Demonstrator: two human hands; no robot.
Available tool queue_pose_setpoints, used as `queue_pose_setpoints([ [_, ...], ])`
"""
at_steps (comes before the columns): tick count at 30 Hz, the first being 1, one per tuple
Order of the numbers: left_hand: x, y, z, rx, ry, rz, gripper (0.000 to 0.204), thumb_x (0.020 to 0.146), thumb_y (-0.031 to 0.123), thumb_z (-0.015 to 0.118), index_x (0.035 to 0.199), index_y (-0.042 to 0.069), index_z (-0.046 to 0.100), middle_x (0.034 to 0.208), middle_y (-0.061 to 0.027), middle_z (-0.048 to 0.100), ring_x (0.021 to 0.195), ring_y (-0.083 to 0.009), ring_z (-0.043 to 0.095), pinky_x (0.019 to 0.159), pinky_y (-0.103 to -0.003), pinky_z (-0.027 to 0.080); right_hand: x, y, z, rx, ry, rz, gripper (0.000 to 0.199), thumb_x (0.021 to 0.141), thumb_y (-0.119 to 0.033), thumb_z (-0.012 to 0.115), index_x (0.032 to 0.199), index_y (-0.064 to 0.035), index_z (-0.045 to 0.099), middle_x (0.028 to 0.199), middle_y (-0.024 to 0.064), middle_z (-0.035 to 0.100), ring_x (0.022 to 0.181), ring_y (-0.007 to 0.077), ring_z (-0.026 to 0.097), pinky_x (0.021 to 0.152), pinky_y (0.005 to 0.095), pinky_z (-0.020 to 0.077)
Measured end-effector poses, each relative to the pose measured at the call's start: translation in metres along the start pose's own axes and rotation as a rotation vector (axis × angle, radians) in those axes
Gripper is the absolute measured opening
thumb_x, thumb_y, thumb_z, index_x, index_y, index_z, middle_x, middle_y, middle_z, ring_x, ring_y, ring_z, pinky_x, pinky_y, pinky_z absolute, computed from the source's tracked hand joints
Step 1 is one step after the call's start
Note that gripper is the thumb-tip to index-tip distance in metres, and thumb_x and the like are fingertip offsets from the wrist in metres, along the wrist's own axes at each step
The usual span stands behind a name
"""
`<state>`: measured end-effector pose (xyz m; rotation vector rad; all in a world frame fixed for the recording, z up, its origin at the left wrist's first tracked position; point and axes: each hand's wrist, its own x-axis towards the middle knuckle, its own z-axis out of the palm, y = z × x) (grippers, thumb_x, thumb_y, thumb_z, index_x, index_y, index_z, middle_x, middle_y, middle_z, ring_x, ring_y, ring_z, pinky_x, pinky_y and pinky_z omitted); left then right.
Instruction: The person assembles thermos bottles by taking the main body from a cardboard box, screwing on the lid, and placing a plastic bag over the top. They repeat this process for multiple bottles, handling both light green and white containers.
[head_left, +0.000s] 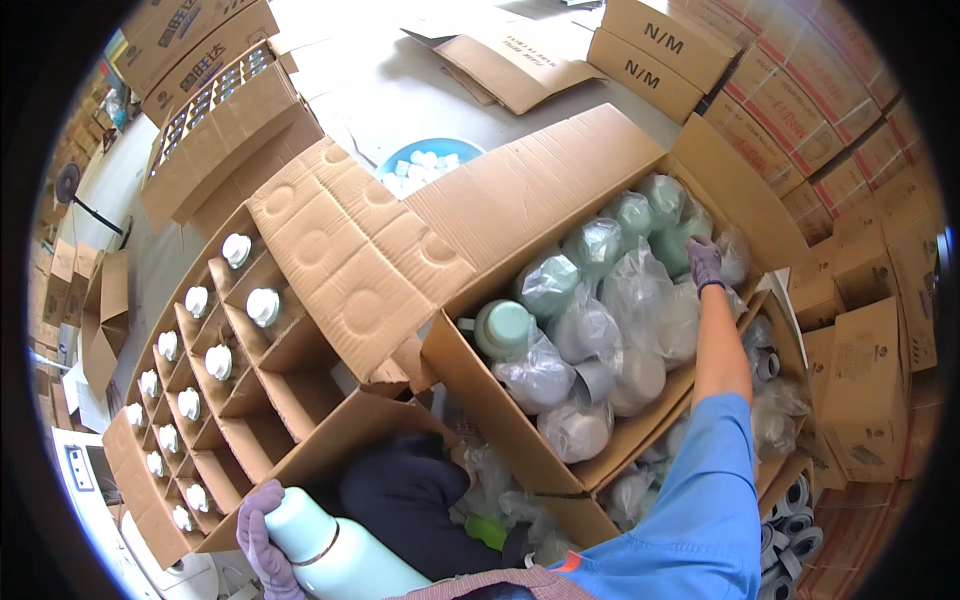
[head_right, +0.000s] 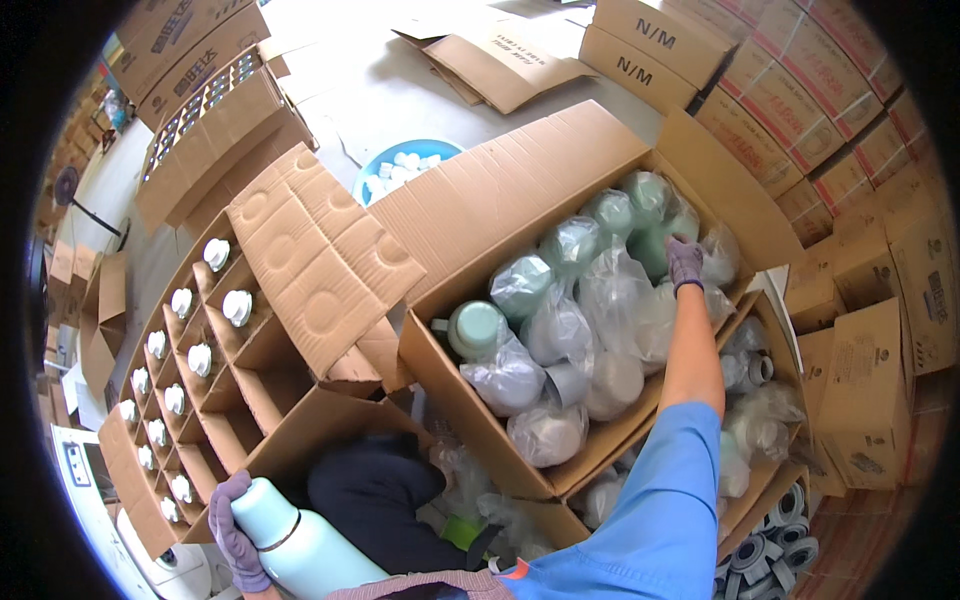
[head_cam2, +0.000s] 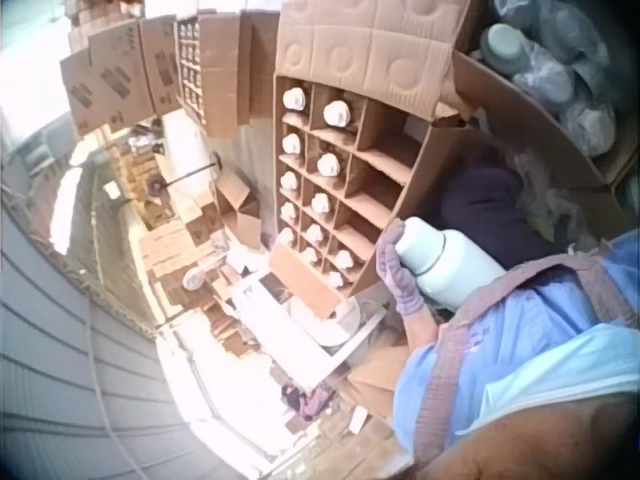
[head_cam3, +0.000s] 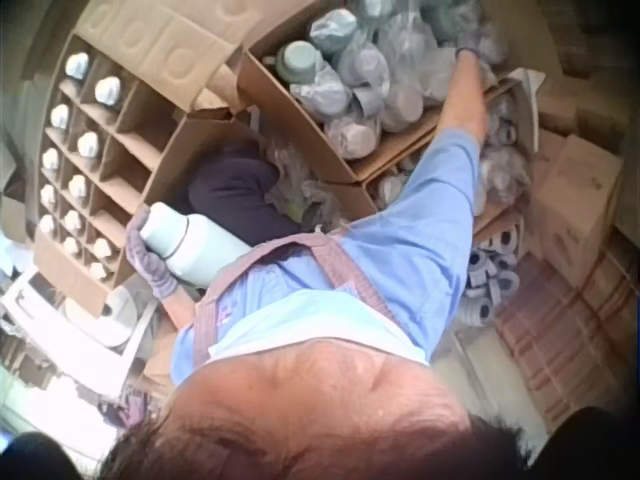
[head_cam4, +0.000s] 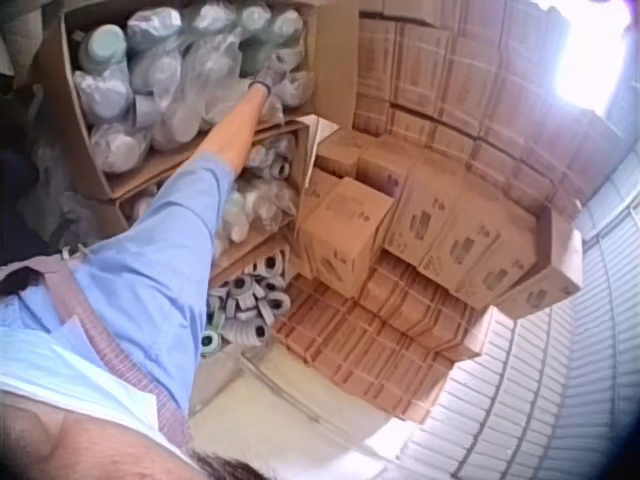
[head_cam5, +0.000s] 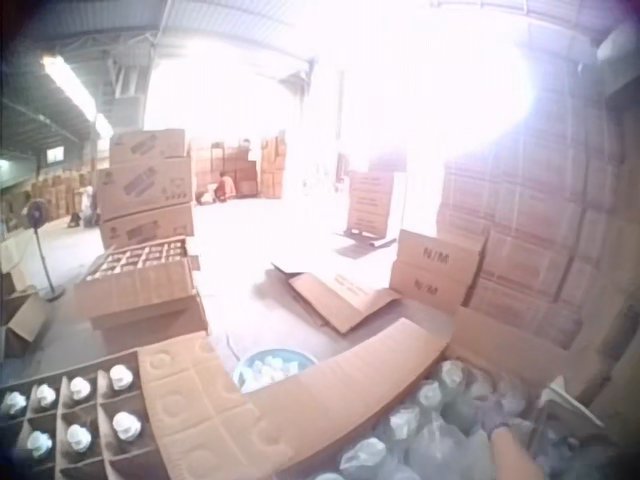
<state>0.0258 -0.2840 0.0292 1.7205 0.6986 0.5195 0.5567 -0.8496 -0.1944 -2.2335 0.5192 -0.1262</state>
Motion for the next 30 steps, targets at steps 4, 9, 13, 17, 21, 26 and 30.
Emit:
queue_pose_setpoints([
  [4,0.019,0.006,-0.001,0.069,-0.022,0.012,0.037,0.1,0.028,0.038,0.1,-0.002,0.061,0.107,-0.0169,0.064,0.11,-0.0273,0.058,0.106,-0.038,0.039,0.086,0.108,-0.009,-0.003,0.049,0.052,0.046,0.083,-0.036,0.064,0.114,-0.0012,0.067,0.096,0.0067,0.068,0.085,0.018,0.061,0.076,0.0325,0.0488],
  [9,0.032,-0.021,-0.014,-0.034,-0.003,-0.042,0.034,0.101,0.026,0.039,0.099,0.0,0.061,0.106,-0.0162,0.064,0.111,-0.027,0.058,0.106,-0.038,0.038,0.139,0.126,-0.065,0.087,0.005,0.007,0.051,0.09,-0.043,0.059,0.122,-0.0024,0.063,0.107,0.0061,0.065,0.092,0.0169,0.055,0.083,0.0338,0.0465],
  [13,0.013,0.003,0.002,0.033,0.055,-0.066,0.033,0.1,0.026,0.04,0.099,0.0,0.06,0.106,-0.0159,0.064,0.111,-0.0267,0.058,0.105,-0.037,0.039,0.055,-0.012,-0.044,0.586,0.074,0.013,0.054,0.097,-0.044,0.052,0.134,-0.0055,0.055,0.137,0.007,0.055,0.127,0.018,0.047,0.106,0.0308,0.0343],
  [17,0.016,0.008,0.005,0.039,0.028,-0.025,0.037,0.099,0.029,0.043,0.094,-0.002,0.062,0.103,-0.0167,0.065,0.107,-0.029,0.059,0.102,-0.04,0.041,-0.005,-0.135,-0.098,0.406,-0.228,-0.491,0.047,0.099,-0.033,0.051,0.136,-0.0043,0.053,0.136,0.0078,0.055,0.128,0.0221,0.05,0.108,0.0383,0.0377],
  [21,0.022,0.013,-0.017,0.15,-0.148,0.055,0.039,0.097,0.029,0.046,0.1,-0.005,0.065,0.097,-0.0153,0.066,0.105,-0.0248,0.059,0.097,-0.037,0.043,-0.131,-0.239,-0.052,0.754,-1.125,-0.485,0.053,0.093,-0.03,0.059,0.132,0.0053,0.052,0.131,0.0154,0.058,0.119,0.0278,0.057,0.107,0.0438,0.0422],
  [26,0.094,0.028,-0.011,-0.06,-0.38,0.208,0.076,0.079,0.013,0.075,0.144,-0.001,0.036,0.142,-0.0169,0.047,0.126,-0.0272,0.052,0.108,-0.04,0.041,-0.363,-0.356,0.058,1.03,-1.722,-0.548,0.051,0.099,-0.033,0.051,0.13,0.0063,0.052,0.128,0.016,0.058,0.119,0.0262,0.059,0.108,0.0426,0.0435],
  [30,0.129,0.037,0.025,0.069,-0.69,0.182,0.073,0.082,0.006,0.074,0.143,0.002,0.035,0.139,-0.0112,0.045,0.126,-0.0235,0.05,0.101,-0.034,0.047,-0.504,-0.422,0.113,1.412,-2.182,-0.26,0.048,0.101,-0.031,0.047,0.136,0.0013,0.047,0.131,0.0143,0.055,0.121,0.0268,0.055,0.108,0.0422,0.0415],
])
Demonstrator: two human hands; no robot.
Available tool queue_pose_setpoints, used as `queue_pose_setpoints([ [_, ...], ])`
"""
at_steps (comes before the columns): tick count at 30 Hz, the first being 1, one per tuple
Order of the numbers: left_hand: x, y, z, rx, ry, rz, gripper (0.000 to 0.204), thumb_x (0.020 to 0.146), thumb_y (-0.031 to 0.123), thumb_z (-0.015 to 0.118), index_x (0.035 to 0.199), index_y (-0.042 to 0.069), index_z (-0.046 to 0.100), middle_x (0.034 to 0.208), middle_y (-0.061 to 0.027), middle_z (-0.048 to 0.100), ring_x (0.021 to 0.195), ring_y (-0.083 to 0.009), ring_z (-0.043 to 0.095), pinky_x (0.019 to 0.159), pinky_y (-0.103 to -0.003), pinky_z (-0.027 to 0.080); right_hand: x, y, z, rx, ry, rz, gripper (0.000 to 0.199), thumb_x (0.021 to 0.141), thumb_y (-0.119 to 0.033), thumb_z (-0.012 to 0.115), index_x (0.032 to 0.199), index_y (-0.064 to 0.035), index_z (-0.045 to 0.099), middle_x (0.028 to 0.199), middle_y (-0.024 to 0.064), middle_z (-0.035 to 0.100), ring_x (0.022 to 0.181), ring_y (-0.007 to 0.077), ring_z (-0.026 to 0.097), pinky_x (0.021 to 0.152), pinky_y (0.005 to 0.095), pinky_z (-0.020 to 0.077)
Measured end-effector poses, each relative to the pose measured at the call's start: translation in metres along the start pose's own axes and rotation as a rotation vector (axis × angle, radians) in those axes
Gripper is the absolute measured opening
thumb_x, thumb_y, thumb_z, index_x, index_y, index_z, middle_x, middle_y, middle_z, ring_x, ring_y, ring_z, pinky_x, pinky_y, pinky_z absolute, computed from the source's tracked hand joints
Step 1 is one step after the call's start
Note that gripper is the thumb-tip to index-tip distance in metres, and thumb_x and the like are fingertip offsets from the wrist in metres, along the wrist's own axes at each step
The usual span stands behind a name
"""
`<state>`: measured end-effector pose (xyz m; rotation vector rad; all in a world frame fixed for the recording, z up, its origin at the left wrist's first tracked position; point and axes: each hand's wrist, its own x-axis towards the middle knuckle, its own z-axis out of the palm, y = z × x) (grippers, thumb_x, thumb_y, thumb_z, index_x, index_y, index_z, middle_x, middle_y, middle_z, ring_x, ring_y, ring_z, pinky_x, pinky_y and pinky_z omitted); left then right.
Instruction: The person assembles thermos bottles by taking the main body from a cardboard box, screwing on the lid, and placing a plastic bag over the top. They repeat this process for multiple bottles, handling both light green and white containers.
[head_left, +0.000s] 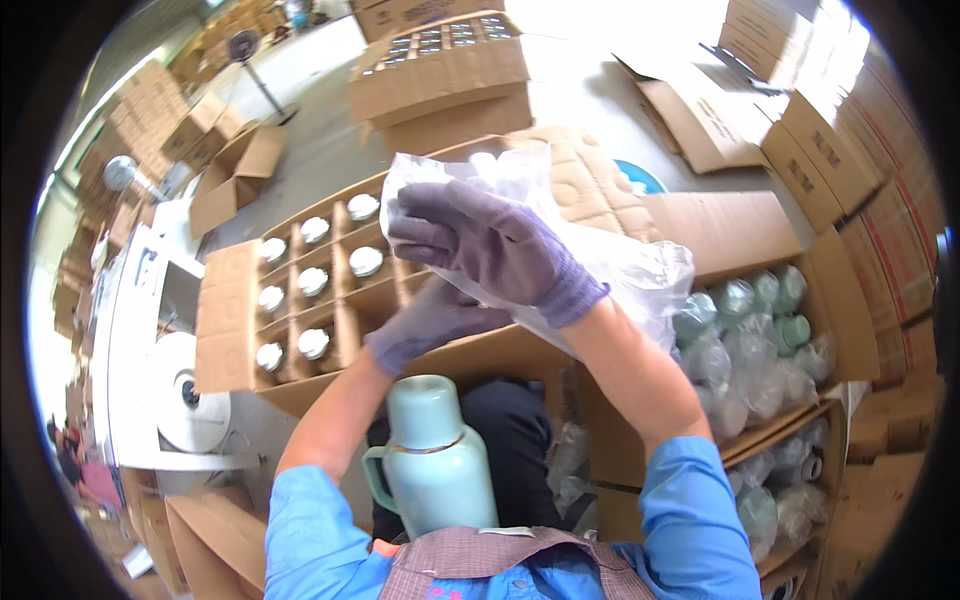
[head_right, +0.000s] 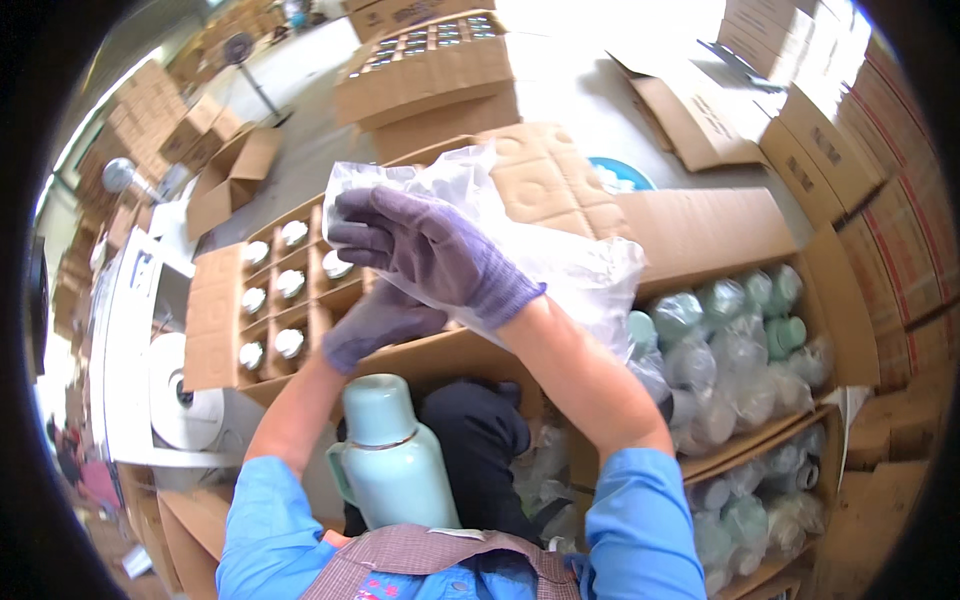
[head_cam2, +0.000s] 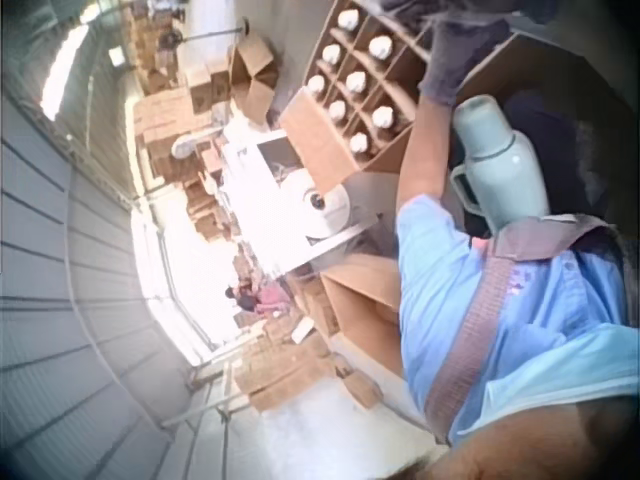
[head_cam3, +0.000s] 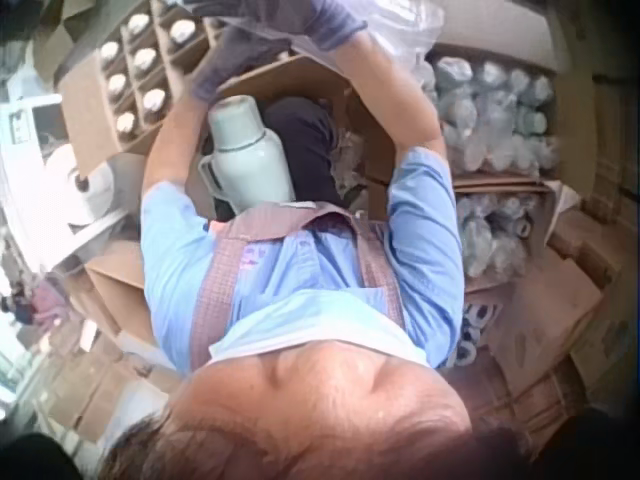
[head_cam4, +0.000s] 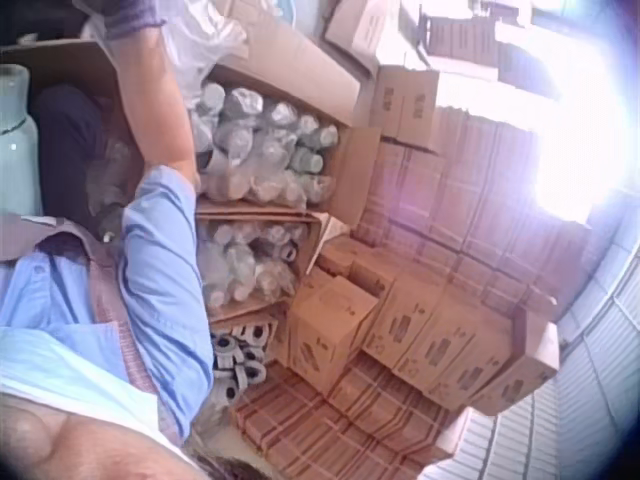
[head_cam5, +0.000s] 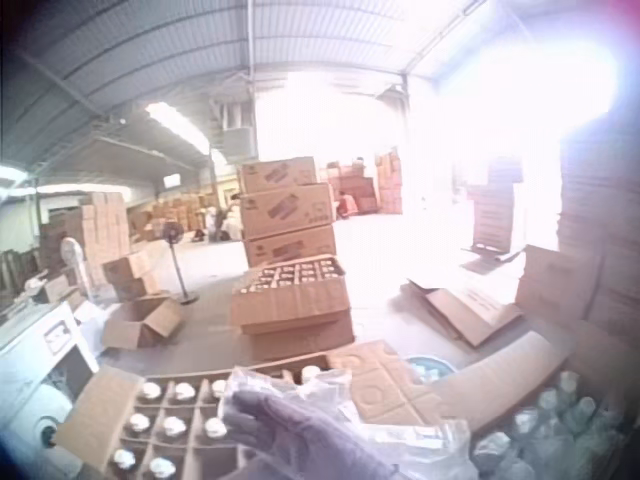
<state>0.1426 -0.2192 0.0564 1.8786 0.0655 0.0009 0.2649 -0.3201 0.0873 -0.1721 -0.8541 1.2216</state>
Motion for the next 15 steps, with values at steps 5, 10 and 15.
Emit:
queue_pose_setpoints([
  [5,-0.01,-0.037,-0.05,-0.657,0.407,-0.241,0.022,0.092,0.019,0.066,0.107,0.002,0.065,0.087,-0.0064,0.068,0.075,-0.0188,0.068,0.067,-0.035,0.06,0.002,-0.018,0.013,-0.703,0.487,-0.15,0.041,0.096,-0.018,0.059,0.131,0.0036,0.054,0.123,0.0105,0.061,0.108,0.0203,0.061,0.095,0.0318,0.0495],
  [10,-0.037,-0.075,-0.101,-0.614,0.501,-0.235,0.035,0.084,0.043,0.072,0.094,0.009,0.065,0.078,-0.003,0.067,0.067,-0.015,0.066,0.059,-0.03,0.055,-0.064,0.004,0.01,-1.765,0.2,-0.083,0.078,0.072,-0.026,0.083,0.14,-0.0094,0.048,0.142,0.0178,0.045,0.134,0.0338,0.042,0.111,0.0457,0.0342],
  [15,-0.027,-0.06,-0.095,-0.739,0.309,-0.314,0.059,0.082,0.058,0.069,0.109,0.005,0.063,0.098,-0.0067,0.068,0.082,-0.0161,0.068,0.072,-0.033,0.056,-0.043,0.079,-0.017,-2.053,0.14,-0.093,0.043,0.067,-0.015,0.078,0.108,-0.0114,0.066,0.107,0.0118,0.065,0.104,0.0339,0.06,0.09,0.0444,0.0473],
])
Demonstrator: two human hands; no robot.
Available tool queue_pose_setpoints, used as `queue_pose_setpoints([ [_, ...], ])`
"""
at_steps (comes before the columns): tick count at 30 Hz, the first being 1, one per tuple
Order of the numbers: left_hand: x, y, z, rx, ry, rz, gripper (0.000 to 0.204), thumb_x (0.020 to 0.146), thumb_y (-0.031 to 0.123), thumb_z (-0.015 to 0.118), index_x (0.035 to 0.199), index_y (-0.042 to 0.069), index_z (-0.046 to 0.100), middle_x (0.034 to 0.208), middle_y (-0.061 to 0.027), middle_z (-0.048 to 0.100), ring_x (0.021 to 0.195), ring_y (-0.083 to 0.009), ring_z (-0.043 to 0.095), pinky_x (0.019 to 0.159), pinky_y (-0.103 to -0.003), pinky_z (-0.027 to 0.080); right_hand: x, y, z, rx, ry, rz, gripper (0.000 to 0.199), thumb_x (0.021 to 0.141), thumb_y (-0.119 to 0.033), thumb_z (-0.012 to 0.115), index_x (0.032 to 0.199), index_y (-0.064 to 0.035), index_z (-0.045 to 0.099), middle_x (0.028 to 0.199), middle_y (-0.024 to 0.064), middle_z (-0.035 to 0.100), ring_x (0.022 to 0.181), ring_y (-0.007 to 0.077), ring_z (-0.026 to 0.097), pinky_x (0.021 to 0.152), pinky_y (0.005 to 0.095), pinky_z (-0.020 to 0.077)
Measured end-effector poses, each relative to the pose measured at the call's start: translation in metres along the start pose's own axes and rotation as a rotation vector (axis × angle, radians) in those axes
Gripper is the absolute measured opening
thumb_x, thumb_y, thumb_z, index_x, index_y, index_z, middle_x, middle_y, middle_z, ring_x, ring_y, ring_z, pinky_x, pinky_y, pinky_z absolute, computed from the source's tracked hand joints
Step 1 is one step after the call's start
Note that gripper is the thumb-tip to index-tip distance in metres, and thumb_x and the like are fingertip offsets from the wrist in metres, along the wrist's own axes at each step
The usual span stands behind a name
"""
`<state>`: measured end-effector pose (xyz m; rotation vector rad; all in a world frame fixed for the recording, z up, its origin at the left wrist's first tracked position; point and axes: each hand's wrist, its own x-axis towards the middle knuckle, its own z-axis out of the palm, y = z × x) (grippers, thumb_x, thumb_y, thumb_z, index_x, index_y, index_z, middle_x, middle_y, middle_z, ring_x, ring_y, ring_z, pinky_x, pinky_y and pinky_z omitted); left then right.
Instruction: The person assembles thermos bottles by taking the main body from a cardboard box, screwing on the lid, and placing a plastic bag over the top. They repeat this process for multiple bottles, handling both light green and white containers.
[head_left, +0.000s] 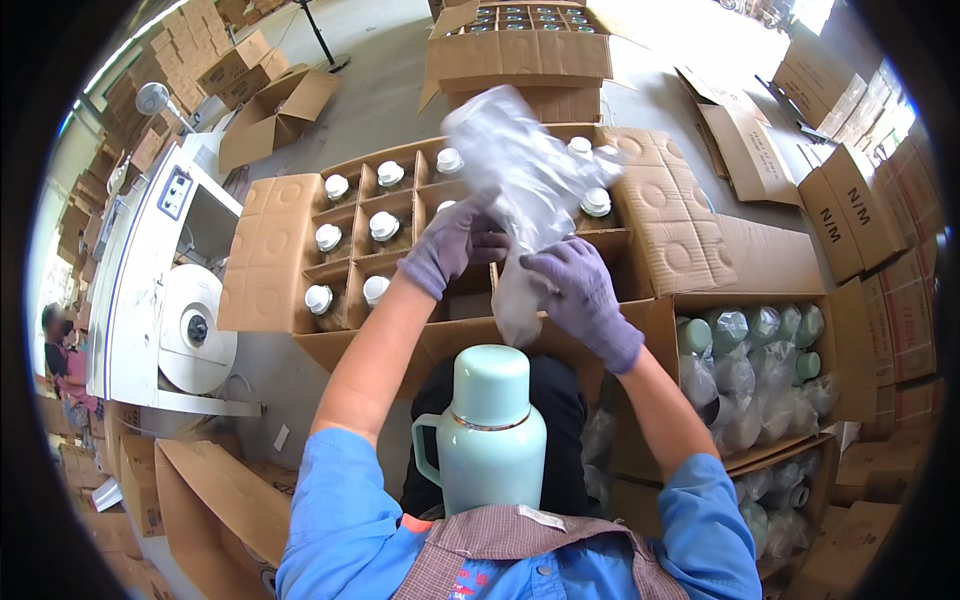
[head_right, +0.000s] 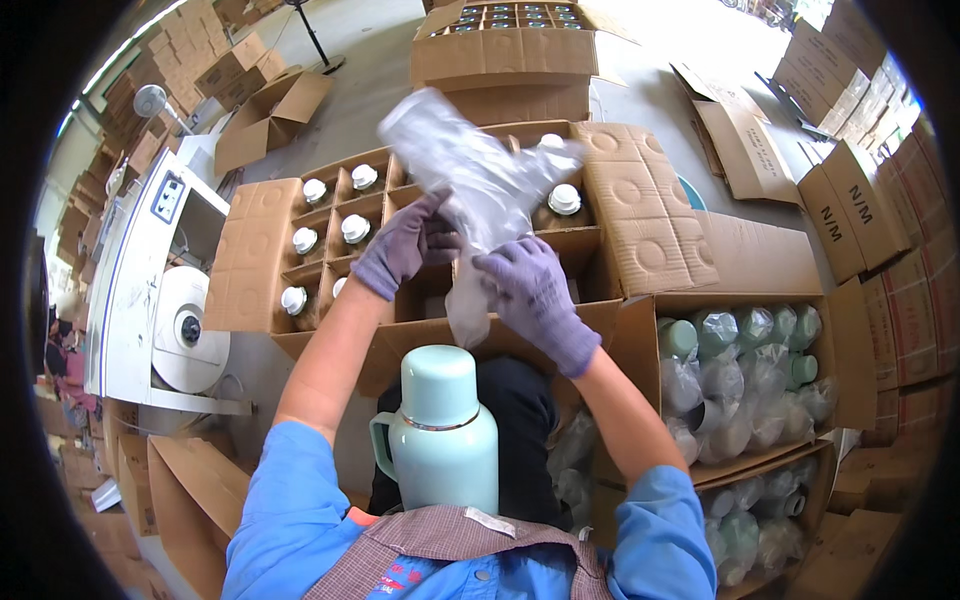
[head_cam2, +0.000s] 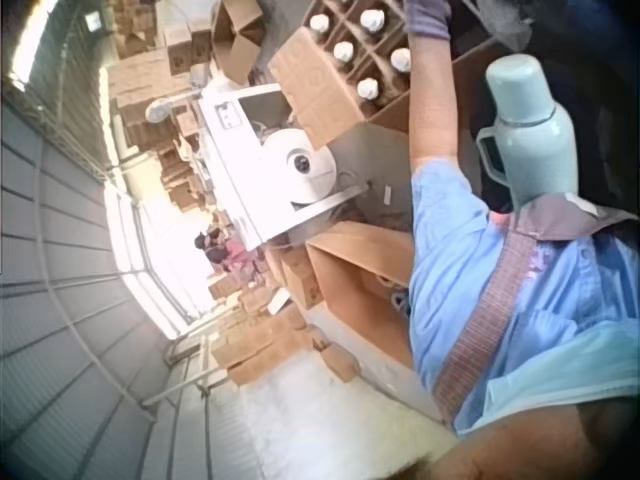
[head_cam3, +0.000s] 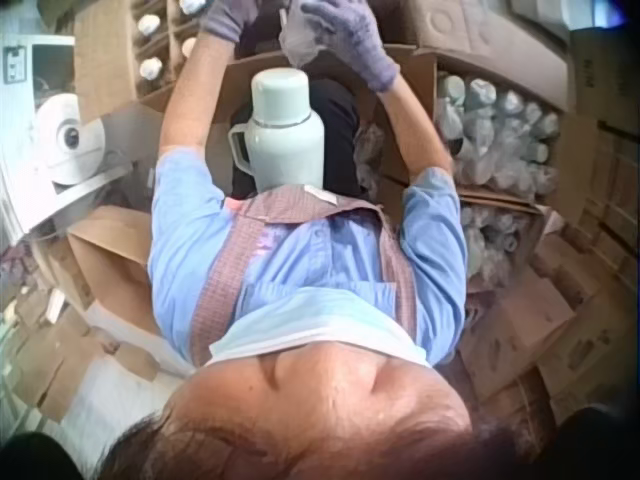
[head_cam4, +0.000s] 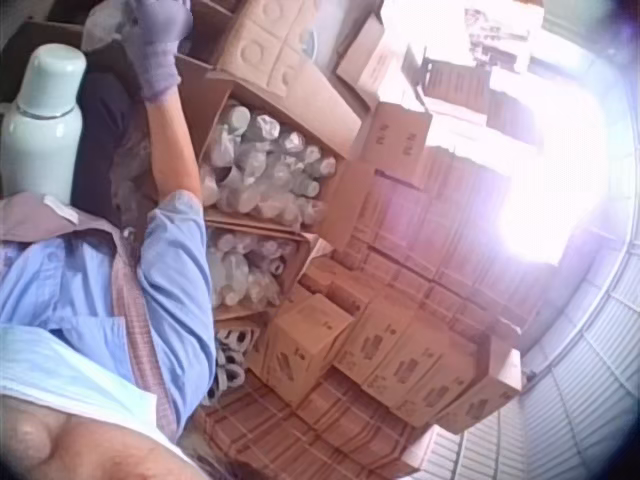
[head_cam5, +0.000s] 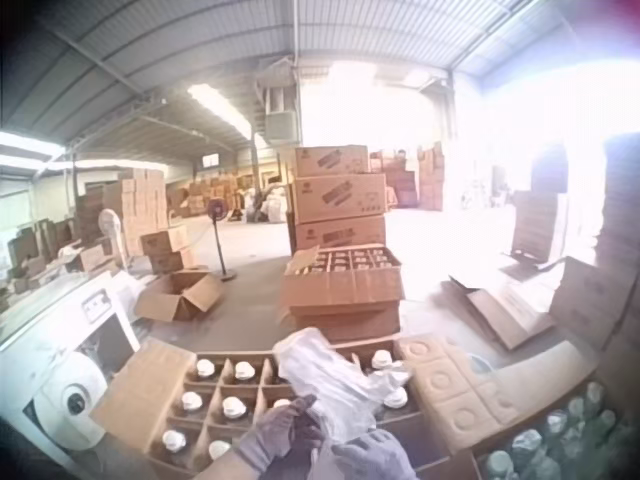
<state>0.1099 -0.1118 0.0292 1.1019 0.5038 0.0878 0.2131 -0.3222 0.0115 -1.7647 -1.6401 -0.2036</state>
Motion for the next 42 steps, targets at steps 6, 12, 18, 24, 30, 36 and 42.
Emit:
queue_pose_setpoints([
  [6,-0.055,-0.051,0.009,0.771,0.15,0.391,0.057,0.081,0.028,0.079,0.127,0.002,0.057,0.119,-0.0095,0.063,0.109,-0.0169,0.059,0.096,-0.033,0.047,0.021,-0.015,0.041,0.396,0.119,0.508,0.014,0.079,-0.013,0.072,0.091,-0.0062,0.07,0.082,0.0161,0.067,0.073,0.0284,0.066,0.068,0.036,0.0515],
  [12,-0.092,-0.086,-0.056,1.195,0.777,0.853,0.02,0.076,0.004,0.068,0.096,0.004,0.066,0.105,-0.0113,0.066,0.1,-0.0251,0.063,0.089,-0.033,0.05,-0.02,-0.017,0.015,1.222,-0.039,0.844,0.019,0.091,-0.014,0.068,0.1,0.002,0.069,0.085,0.0023,0.068,0.076,0.0078,0.062,0.069,0.0229,0.0511],
  [18,-0.165,-0.115,-0.039,0.936,0.678,0.86,0.021,0.08,0.002,0.065,0.1,0.005,0.067,0.109,-0.0132,0.065,0.104,-0.0274,0.062,0.092,-0.035,0.05,-0.064,-0.087,-0.021,1.0,-0.025,0.737,0.021,0.087,-0.015,0.067,0.102,0.0001,0.069,0.082,0.0008,0.065,0.073,0.0113,0.06,0.072,0.0269,0.0509],
  [24,-0.223,-0.161,-0.026,0.873,0.576,0.786,0.025,0.075,-0.007,0.06,0.097,0.003,0.066,0.102,-0.0131,0.067,0.097,-0.028,0.065,0.085,-0.034,0.051,-0.096,-0.108,-0.028,0.338,0.052,-0.009,0.019,0.078,-0.01,0.072,0.096,-0.0069,0.067,0.086,0.0081,0.064,0.085,0.032,0.062,0.091,0.0443,0.0482],
  [30,-0.259,-0.17,-0.005,0.888,0.579,0.68,0.031,0.07,-0.012,0.059,0.096,0.004,0.064,0.092,-0.0128,0.067,0.084,-0.0281,0.066,0.076,-0.033,0.053,-0.148,-0.134,-0.037,0.338,-0.052,0.202,0.016,0.075,-0.006,0.07,0.09,-0.0048,0.063,0.079,0.0117,0.063,0.072,0.0307,0.062,0.067,0.0385,0.0497],
  [36,-0.287,-0.174,-0.003,0.927,0.556,0.674,0.027,0.071,-0.012,0.06,0.093,0.004,0.059,0.085,-0.013,0.063,0.077,-0.0276,0.064,0.07,-0.032,0.051,-0.187,-0.169,-0.039,0.491,-0.248,0.381,0.011,0.086,-0.012,0.067,0.09,-0.0045,0.061,0.071,0.0134,0.06,0.067,0.0321,0.063,0.062,0.0396,0.0505],
  [42,-0.313,-0.182,0.003,1.105,0.472,0.719,0.025,0.074,-0.013,0.058,0.092,0.005,0.055,0.08,-0.0128,0.058,0.069,-0.0265,0.06,0.064,-0.032,0.049,-0.204,-0.172,-0.04,0.584,-0.333,0.627,0.017,0.091,-0.015,0.062,0.102,-0.0043,0.055,0.083,0.0181,0.065,0.079,0.0342,0.067,0.069,0.0384,0.0521],
])
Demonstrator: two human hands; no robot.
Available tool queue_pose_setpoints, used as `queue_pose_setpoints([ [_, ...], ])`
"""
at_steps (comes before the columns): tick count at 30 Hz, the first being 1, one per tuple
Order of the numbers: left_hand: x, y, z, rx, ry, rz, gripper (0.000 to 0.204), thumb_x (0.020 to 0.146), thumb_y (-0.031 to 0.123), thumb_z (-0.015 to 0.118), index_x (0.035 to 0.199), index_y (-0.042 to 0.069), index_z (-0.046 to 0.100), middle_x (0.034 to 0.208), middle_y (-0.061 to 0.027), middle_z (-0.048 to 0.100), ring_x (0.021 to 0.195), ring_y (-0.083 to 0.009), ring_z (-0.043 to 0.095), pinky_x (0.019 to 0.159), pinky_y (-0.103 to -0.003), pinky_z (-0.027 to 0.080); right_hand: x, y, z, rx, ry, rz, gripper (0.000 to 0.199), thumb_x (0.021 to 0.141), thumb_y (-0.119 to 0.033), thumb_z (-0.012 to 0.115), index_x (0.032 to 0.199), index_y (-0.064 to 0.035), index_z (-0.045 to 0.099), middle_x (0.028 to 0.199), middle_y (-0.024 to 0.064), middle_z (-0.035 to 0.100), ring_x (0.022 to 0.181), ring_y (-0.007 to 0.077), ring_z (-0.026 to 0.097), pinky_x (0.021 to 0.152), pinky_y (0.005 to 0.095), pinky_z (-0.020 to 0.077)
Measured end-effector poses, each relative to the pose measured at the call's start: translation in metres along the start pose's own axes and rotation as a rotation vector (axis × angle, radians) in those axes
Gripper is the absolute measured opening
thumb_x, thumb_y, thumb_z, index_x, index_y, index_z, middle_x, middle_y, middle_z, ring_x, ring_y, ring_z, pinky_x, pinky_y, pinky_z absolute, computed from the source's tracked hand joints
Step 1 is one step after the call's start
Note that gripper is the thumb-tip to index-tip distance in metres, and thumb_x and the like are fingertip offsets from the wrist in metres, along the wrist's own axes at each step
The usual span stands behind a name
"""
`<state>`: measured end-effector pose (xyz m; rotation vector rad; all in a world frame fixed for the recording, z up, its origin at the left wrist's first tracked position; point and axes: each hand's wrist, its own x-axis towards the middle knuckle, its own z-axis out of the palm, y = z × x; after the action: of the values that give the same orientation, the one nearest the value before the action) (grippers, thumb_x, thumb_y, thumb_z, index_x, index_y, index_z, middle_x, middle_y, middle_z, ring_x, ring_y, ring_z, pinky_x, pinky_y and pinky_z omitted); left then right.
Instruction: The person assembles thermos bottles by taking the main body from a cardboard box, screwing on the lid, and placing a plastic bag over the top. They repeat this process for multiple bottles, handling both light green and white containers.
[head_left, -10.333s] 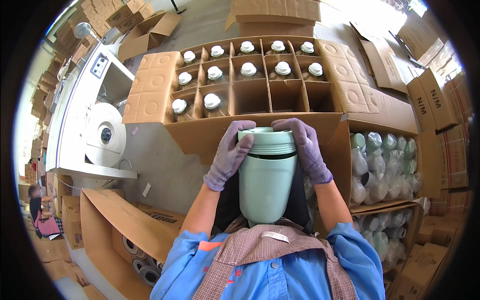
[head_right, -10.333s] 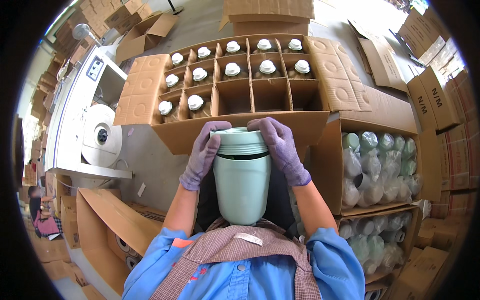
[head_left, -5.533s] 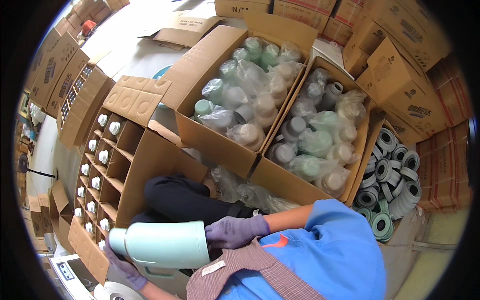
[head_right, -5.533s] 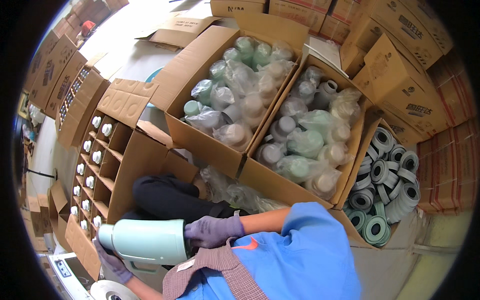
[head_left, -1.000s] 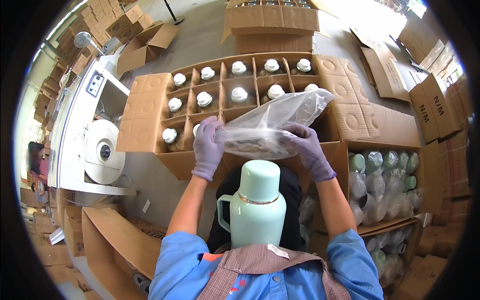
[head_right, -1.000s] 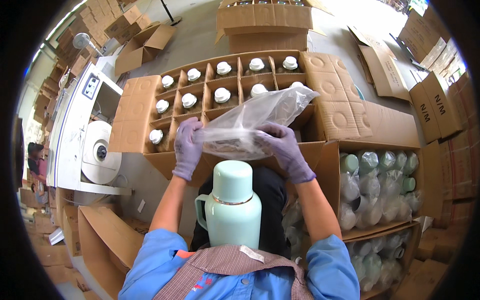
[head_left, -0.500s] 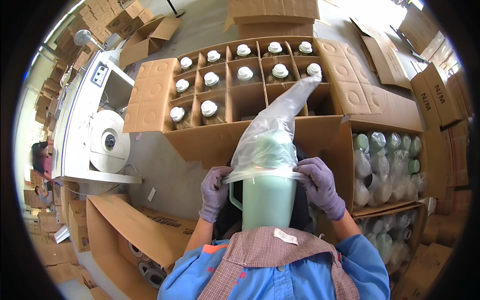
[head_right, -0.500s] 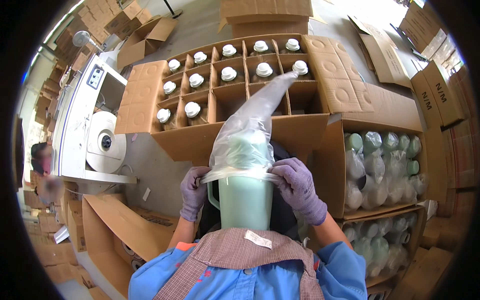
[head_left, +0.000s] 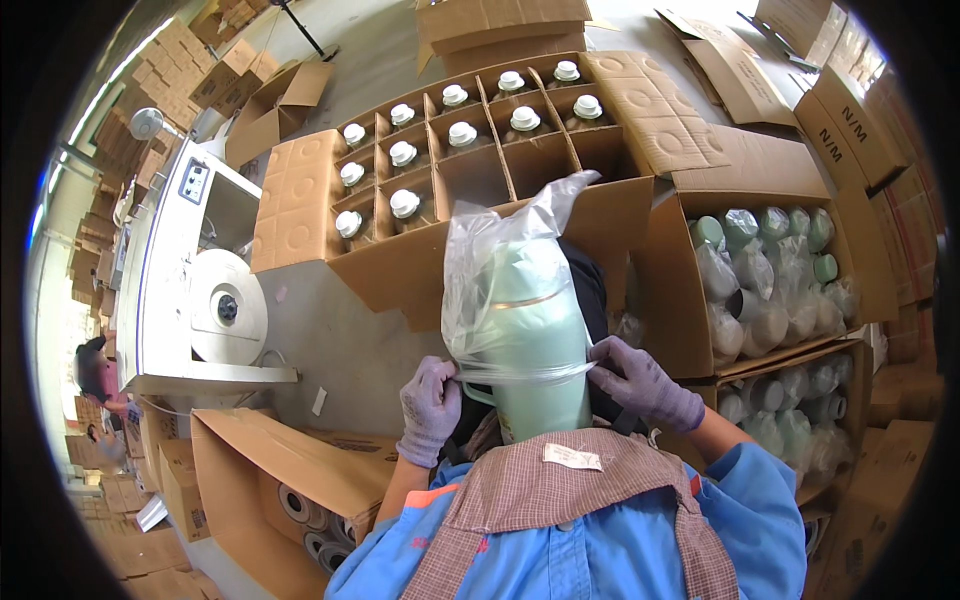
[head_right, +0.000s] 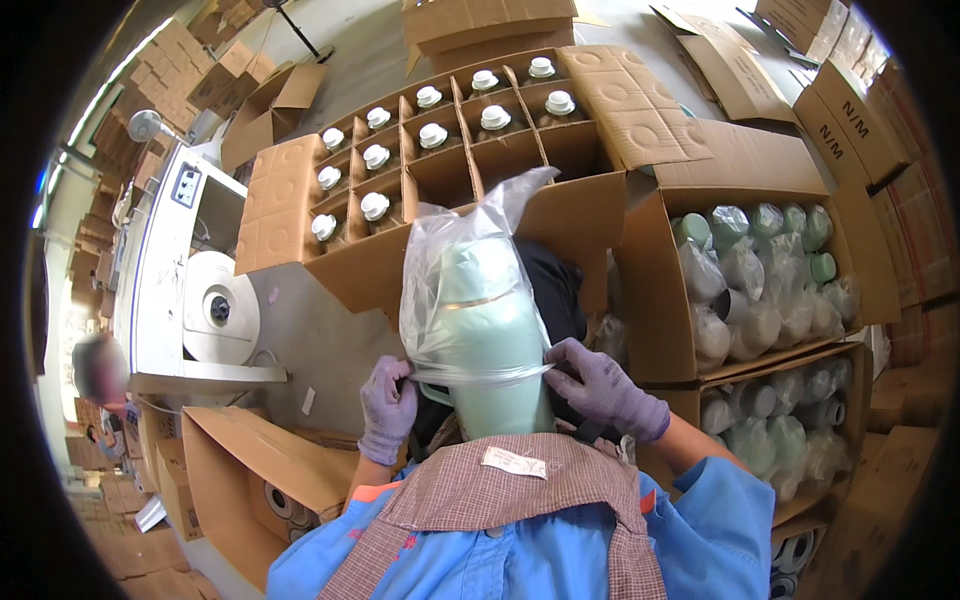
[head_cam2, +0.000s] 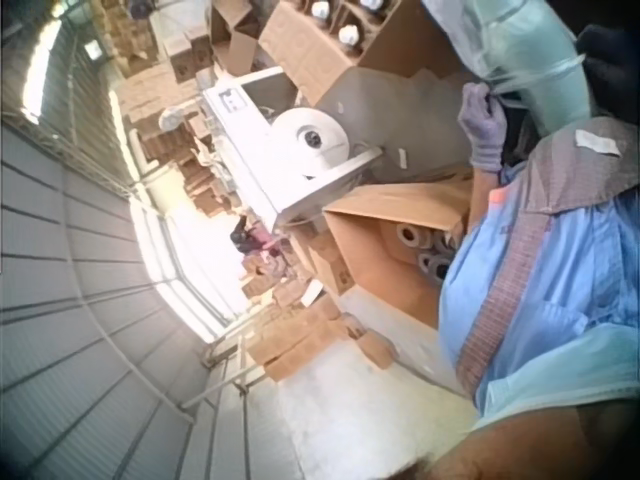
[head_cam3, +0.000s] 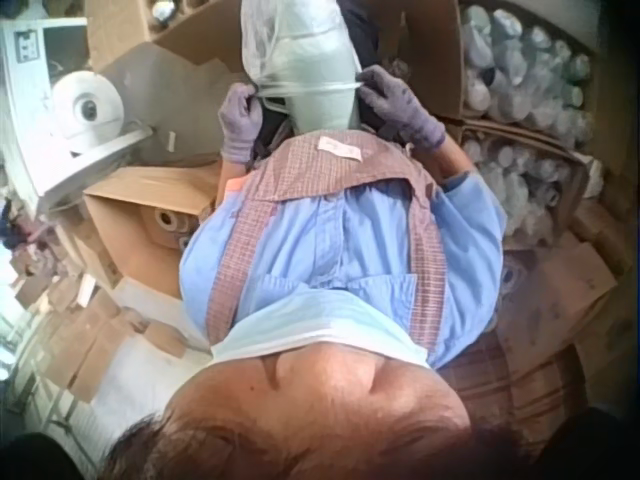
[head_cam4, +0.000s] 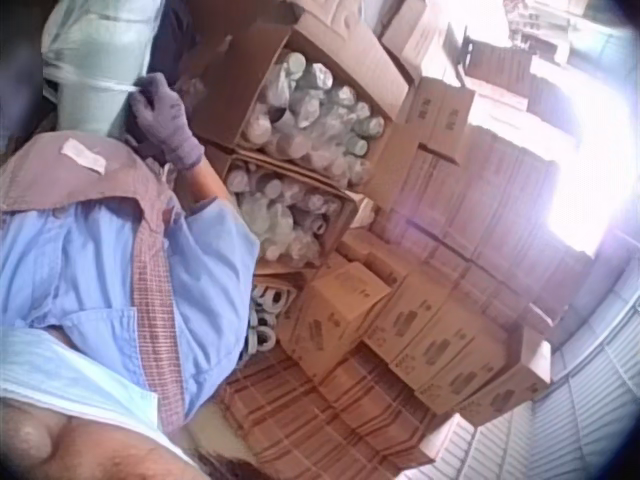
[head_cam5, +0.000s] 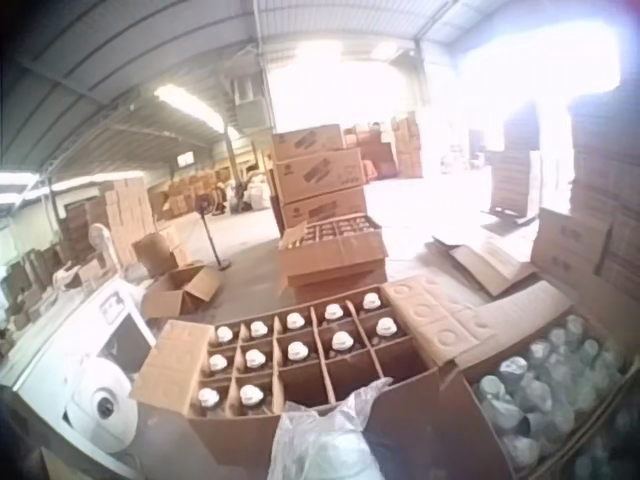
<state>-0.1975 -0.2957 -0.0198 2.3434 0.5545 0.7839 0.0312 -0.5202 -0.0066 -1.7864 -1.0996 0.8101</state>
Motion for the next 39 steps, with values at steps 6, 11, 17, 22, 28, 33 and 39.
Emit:
queue_pose_setpoints([
  [6,0.029,0.006,0.01,-0.146,0.055,-0.019,0.022,0.077,-0.013,0.059,0.092,0.003,0.059,0.094,-0.0101,0.063,0.083,-0.0178,0.061,0.076,-0.027,0.048,0.048,0.031,-0.008,-0.323,0.223,-0.24,0.018,0.089,-0.013,0.061,0.105,-0.0052,0.058,0.083,0.0177,0.066,0.079,0.0327,0.068,0.069,0.0372,0.0529],
  [11,0.024,-0.023,0.005,-0.392,-0.105,-0.221,0.017,0.077,-0.012,0.06,0.089,0.0,0.06,0.09,-0.0063,0.066,0.084,-0.0117,0.061,0.079,-0.026,0.049,0.036,0.031,-0.009,0.066,-0.349,0.302,0.019,0.087,-0.015,0.063,0.102,-0.0031,0.065,0.084,0.0174,0.067,0.078,0.027,0.067,0.068,0.0347,0.0521],
  [17,-0.012,0.008,-0.018,-0.172,-0.457,-0.139,0.01,0.073,-0.003,0.061,0.082,0.003,0.061,0.07,-0.0116,0.062,0.068,-0.0219,0.064,0.066,-0.032,0.052,-0.038,-0.009,-0.003,-0.565,-0.606,-0.018,0.027,0.087,-0.027,0.057,0.104,-0.0093,0.067,0.085,0.0158,0.07,0.074,0.0305,0.067,0.067,0.0406,0.0542],
  [22,-0.061,0.023,-0.006,-0.364,-0.814,-0.253,0.02,0.072,-0.006,0.061,0.087,0.003,0.069,0.088,-0.0138,0.066,0.077,-0.0242,0.066,0.07,-0.032,0.053,0.052,-0.091,-0.015,-0.571,0.255,-0.728,0.015,0.068,-0.018,0.069,0.082,-0.0157,0.063,0.069,0.007,0.059,0.066,0.0252,0.063,0.063,0.0384,0.0505],
  [28,-0.036,0.044,-0.017,-0.429,-0.776,-0.436,0.021,0.071,-0.008,0.062,0.088,0.001,0.069,0.089,-0.0138,0.065,0.078,-0.022,0.065,0.07,-0.031,0.052,0.165,-0.094,0.067,-0.935,-0.415,-0.554,0.037,0.064,-0.023,0.068,0.1,-0.0127,0.072,0.09,0.0061,0.071,0.088,0.028,0.069,0.077,0.0415,0.052],
  [33,-0.004,0.056,-0.01,-0.44,-0.842,-0.374,0.022,0.07,-0.009,0.062,0.089,0.0,0.068,0.091,-0.0138,0.065,0.079,-0.0202,0.065,0.071,-0.029,0.052,0.139,-0.084,-0.014,-0.861,-0.301,-0.516,0.032,0.063,-0.028,0.069,0.088,-0.0085,0.076,0.087,0.0103,0.072,0.084,0.031,0.069,0.07,0.0413,0.0542],
  [39,0.038,0.072,0.001,-0.45,-0.932,-0.175,0.023,0.069,-0.012,0.063,0.089,-0.002,0.068,0.093,-0.0138,0.064,0.08,-0.0181,0.065,0.071,-0.028,0.051,0.053,-0.048,-0.112,-0.613,-0.201,-0.256,0.041,0.064,-0.028,0.067,0.099,-0.0072,0.069,0.093,0.0147,0.068,0.091,0.034,0.066,0.076,0.0446,0.0528],
])
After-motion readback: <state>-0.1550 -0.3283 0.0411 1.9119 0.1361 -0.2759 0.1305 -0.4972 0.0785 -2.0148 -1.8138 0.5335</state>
